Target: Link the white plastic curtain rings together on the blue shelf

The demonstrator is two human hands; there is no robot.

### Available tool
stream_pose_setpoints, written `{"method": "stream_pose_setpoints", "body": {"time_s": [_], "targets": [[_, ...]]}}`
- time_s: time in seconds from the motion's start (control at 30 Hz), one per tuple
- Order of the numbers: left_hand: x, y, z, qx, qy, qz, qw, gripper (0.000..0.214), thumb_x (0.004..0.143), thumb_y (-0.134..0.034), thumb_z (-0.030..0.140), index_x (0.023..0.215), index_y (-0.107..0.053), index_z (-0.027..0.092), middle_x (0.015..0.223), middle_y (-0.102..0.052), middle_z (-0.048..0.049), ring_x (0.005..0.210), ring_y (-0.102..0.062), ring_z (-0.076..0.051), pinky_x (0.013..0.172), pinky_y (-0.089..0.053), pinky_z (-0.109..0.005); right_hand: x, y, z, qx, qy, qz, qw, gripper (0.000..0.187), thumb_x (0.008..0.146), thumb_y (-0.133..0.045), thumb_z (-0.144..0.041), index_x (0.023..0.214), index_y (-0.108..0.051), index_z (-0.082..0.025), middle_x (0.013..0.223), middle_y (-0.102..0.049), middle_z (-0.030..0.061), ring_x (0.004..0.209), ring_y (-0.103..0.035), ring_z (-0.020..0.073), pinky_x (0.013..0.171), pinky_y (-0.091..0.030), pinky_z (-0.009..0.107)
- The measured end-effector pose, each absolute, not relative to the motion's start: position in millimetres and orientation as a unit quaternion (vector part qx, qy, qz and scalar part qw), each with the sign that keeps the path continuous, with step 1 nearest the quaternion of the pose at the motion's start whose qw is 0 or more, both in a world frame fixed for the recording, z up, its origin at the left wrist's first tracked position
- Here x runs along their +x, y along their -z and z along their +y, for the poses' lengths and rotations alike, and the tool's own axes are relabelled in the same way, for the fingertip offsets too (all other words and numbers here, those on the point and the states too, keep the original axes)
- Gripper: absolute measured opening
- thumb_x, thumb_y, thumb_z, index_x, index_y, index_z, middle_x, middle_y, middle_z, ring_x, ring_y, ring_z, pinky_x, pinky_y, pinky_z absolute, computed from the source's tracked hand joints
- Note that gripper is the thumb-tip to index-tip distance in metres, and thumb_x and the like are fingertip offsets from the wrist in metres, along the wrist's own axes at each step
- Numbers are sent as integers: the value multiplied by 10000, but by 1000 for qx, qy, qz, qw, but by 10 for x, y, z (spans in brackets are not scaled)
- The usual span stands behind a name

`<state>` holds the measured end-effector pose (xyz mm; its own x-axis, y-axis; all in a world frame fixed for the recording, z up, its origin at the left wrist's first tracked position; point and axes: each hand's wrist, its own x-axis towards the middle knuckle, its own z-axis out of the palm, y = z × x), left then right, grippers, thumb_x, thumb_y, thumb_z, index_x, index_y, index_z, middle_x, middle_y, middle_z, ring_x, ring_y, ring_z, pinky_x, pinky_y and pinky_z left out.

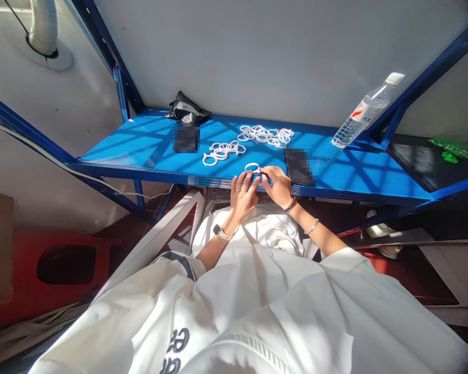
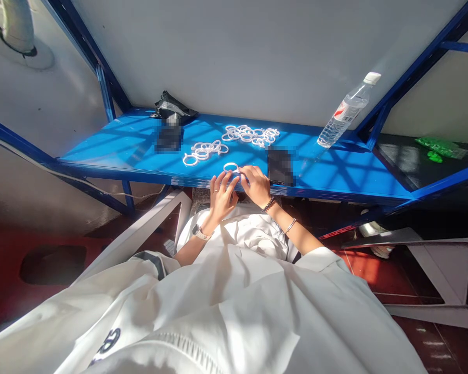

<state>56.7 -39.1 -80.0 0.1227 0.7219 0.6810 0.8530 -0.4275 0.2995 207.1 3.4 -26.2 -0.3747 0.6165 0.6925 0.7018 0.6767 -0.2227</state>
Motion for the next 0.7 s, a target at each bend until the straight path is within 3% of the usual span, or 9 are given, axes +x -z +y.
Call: {"method": "stream_pose_setpoints", "body": {"time_s": [0.17, 0.43, 0.63, 0.7], "targets": [[561, 800, -395, -747, 398, -525, 88, 557, 828, -508, 153, 1379, -542, 229, 1504, -481, -108, 1429, -382, -287, 1231, -212, -538, 2069, 253, 26, -397, 41, -821, 409, 288, 986, -432, -302, 1211, -602, -240, 1052, -723, 77, 977, -647, 246, 800, -540, 374], [556, 801, -396, -747, 397, -525, 92, 550, 830, -502, 161, 1373, -548, 234, 1504, -484, -104, 1416, -399, -289, 1226, -221, -542, 2077, 255, 35, -396, 49, -828, 395, 259, 994, -398, -281, 1018, -654, -256, 1042, -721, 61, 960, -636, 233, 834, -523, 374], [552, 791, -404, -747, 403, -523, 80, 558, 834, -488, 169, 1386, -540, 238, 1496, -501, -80, 1430, -382, -283, 1237, -206, -526, 2070, 215, 33, -407, -5, -815, 412, 314, 999, -419, -361, 1226, -607, -254, 1042, -718, 72, 986, -642, 242, 833, -540, 377], [545, 789, -406, -748, 405, -519, 85, 552, 841, -476, 172, 1385, -543, 240, 1489, -512, -71, 1429, -386, -280, 1236, -211, -518, 2068, 195, 31, -410, -14, -817, 406, 316, 1009, -405, -379, 1203, -623, -257, 1069, -716, 72, 1008, -637, 242, 868, -532, 384]]}}
